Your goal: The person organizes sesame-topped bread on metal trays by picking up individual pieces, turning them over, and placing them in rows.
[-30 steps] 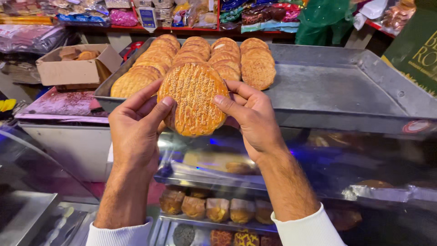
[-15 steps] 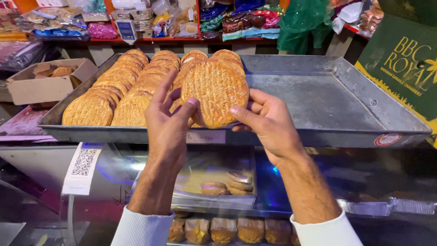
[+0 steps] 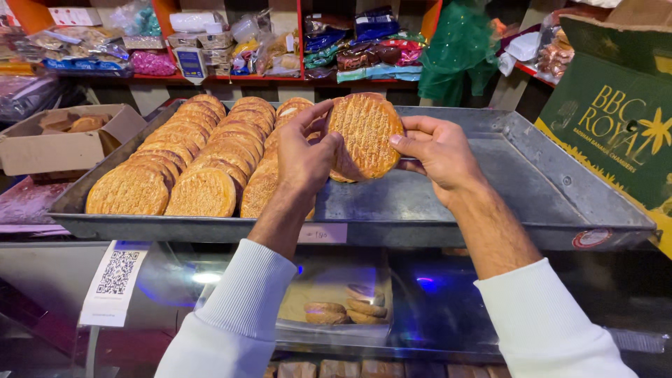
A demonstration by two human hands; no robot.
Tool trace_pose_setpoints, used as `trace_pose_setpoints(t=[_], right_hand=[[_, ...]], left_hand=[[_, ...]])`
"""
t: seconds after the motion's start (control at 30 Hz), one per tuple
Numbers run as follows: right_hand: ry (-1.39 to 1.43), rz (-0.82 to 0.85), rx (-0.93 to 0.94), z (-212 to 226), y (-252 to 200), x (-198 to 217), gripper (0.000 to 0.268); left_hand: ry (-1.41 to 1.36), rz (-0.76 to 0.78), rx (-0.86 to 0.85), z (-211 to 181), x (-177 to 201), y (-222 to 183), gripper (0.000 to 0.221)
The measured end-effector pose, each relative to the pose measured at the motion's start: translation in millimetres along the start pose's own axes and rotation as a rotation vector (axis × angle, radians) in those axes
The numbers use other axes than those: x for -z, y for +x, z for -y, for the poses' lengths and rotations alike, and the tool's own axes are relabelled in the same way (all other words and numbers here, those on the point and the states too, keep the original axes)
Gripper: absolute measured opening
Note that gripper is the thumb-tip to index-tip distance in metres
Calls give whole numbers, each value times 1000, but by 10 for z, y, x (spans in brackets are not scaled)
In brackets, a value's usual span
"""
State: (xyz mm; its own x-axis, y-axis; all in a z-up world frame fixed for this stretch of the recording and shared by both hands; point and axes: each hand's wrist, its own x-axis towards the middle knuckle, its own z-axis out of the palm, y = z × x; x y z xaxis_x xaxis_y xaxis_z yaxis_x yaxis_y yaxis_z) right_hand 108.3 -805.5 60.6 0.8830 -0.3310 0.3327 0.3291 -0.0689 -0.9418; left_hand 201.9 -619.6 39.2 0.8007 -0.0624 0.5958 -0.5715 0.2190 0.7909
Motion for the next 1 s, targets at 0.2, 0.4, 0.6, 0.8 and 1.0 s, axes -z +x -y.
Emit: trace_pose_setpoints(t=[0.2,0.4,0.6,0.8,1.0], right_hand=[[-42,-7,-111,-229,421,20,39],[-84,-41,-210,-561,800,38,40],[-239,-107,-326,-899,1093,38,35],[-282,-146,-413,-1173,1190,21,37],[-322,-116,-419,-1250,1210,-83,36]], left_hand=[[372,61,116,74,-126,213,63],[605,123,236,329,-186,318,50],[761,348,261,457,-205,246,27],[895,538,251,298,-292,84,29],[1037,605,235,687,-345,80,37]])
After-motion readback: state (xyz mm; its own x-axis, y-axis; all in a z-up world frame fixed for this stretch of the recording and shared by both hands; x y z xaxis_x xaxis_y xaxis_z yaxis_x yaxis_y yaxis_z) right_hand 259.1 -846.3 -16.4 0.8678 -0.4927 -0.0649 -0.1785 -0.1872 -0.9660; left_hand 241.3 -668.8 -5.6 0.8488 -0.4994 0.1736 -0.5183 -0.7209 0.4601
